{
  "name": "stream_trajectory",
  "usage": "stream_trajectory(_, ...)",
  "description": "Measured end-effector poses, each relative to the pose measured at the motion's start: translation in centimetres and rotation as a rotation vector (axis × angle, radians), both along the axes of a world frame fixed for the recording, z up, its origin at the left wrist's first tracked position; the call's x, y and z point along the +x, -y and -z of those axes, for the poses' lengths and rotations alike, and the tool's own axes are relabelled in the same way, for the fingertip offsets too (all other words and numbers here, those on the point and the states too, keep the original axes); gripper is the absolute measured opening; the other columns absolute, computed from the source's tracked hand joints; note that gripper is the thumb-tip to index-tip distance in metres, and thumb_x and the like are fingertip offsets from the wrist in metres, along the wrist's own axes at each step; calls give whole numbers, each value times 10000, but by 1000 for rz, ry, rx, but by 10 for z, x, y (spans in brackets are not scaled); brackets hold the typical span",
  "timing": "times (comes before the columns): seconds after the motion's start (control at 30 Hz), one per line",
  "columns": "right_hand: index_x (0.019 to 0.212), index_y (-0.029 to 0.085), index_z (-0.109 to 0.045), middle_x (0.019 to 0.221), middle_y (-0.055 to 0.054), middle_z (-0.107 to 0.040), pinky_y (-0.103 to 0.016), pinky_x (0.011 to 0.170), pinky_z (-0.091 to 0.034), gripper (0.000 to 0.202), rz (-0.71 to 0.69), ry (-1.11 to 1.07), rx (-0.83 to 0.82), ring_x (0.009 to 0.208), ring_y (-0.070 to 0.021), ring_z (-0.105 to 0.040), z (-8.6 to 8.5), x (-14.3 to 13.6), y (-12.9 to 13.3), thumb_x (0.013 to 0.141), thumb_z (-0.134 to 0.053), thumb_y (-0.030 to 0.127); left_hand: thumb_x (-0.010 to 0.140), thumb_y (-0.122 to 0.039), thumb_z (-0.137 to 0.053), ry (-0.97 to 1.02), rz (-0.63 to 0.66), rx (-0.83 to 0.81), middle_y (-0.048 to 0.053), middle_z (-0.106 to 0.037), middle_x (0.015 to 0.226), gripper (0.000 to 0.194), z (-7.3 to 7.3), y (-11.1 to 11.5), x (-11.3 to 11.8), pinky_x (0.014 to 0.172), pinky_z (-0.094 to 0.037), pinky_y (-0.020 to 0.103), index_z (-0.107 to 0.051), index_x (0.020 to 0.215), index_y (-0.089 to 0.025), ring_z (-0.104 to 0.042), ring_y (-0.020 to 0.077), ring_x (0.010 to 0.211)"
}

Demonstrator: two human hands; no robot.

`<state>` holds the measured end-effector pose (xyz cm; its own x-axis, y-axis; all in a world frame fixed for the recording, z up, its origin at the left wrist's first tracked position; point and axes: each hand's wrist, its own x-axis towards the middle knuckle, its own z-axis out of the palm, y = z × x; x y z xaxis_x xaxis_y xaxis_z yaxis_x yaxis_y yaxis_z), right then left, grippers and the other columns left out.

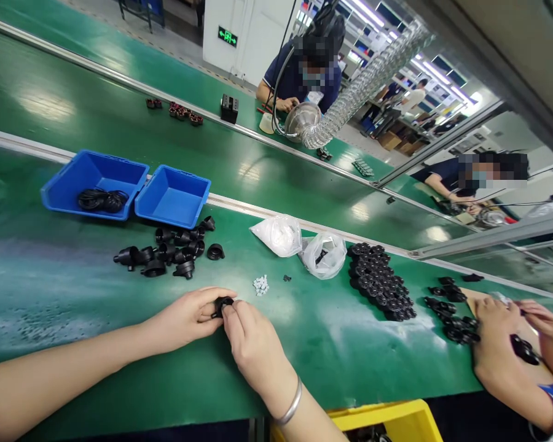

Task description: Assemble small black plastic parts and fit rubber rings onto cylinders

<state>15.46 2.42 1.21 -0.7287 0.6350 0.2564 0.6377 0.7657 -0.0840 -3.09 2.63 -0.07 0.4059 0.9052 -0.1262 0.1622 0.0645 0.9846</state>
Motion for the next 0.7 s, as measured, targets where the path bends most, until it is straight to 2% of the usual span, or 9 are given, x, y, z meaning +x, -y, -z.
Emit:
stream_trajectory(0.1, 1156, 136, -555, 902, -126, -620, -383, 645, -546, 261, -32, 9, 54, 819, -250, -620, 0, 0, 1, 927, -440, 87, 754, -165, -528, -12, -2, 19, 32, -610, 916, 468, 3, 1, 0, 594, -476, 237, -563, 1219, -208, -527, 111, 615)
stream_trajectory(0.23, 1168, 132, -557, 918, -128, -625, -384, 658, -545, 273, -57, 7, 56, 820, -249, -616, -2, -1, 0, 924, -446, 78, 761, -166, -520, -62, -5, 81, 79, -597, 1163, 496, 6, 2, -1, 689, -518, 282, -556, 1252, -228, -582, 138, 721)
stream_trajectory(0.4, 1155, 113, -565, 908, -126, -621, -368, 683, -535, 269, -50, -2, -45, 818, -232, -604, -7, -5, -1, 936, -412, 76, 779, -179, -514, -97, 12, 81, 97, -608, 1174, 501, 5, 1, 0, 731, -533, 318, -544, 1278, -204, -605, 157, 735)
stream_trajectory(0.53, 1120, 170, -577, 909, -88, -625, -332, 711, -525, 234, -26, -112, -168, 817, -193, -597, -12, 3, -4, 949, -424, 120, 785, -218, -559, 27, -1, -27, 78, -629, 1170, 458, 7, 3, 1, 785, -541, 325, -570, 1242, -225, -652, 184, 829)
stream_trajectory(0.6, 1046, 193, -591, 908, -66, -628, -310, 752, -520, 175, 82, -263, -188, 837, -173, -603, -12, 19, -11, 945, -457, 144, 795, -257, -581, 149, 2, -112, 68, -647, 1177, 438, 7, 4, 2, 866, -528, 344, -568, 1232, -226, -665, 213, 948)
stream_trajectory(0.7, 920, 191, -604, 841, -56, -626, -316, 731, -509, 131, 404, -338, -118, 783, -175, -604, -6, 54, -28, 942, -475, 202, 804, -283, -595, 265, 28, -236, 81, -659, 1195, 453, 5, 4, 4, 977, -475, 372, -536, 1246, -201, -636, 236, 1092)
